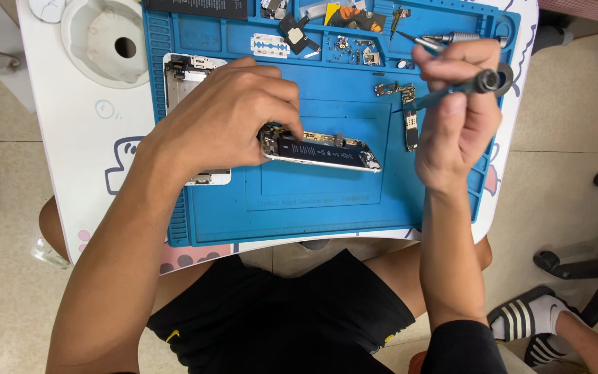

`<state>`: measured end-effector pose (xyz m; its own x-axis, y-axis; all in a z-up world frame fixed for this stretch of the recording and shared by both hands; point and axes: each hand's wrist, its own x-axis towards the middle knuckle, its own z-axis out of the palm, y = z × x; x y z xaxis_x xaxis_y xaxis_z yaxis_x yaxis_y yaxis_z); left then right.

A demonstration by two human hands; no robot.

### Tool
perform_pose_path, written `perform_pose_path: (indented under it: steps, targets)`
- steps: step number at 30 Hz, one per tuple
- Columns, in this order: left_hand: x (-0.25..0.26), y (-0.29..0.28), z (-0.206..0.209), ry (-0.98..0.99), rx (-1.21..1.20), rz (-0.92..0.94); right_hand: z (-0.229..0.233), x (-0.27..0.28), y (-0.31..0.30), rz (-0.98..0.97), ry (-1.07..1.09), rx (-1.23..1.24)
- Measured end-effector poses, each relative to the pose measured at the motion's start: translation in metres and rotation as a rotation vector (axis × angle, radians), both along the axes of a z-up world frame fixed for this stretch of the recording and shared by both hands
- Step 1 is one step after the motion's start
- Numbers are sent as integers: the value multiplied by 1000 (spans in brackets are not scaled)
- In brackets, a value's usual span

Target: The person is repairing a mobile phone by removing and reinstalling internal components using a screwdriver and tweezers on a dedicated workstation mat.

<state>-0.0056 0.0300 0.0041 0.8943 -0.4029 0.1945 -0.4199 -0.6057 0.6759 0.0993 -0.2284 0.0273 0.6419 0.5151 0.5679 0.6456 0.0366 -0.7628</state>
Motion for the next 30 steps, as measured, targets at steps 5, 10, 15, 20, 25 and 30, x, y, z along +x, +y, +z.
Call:
perform_pose_path:
  steps: [5, 10, 15, 20, 25, 30]
  targets:
    - [2, 1, 6, 3, -81, 7, -22, 8, 8, 71, -95, -77]
    - [5, 2, 1, -8, -172, 1, -39, -1, -1, 12, 4, -32]
    - [7, 3, 0, -1, -129, 2, -31, -2, 6, 134, -17, 39]
    - [8, 3, -2, -26, -117, 18, -34, -1, 7, 125, -75, -4]
    - [8, 3, -4, -55, -159, 29, -39, 3, 5, 82, -205, -86]
    - [8, 4, -5, -44, -160, 37, -44, -1, 11, 46, -90, 55]
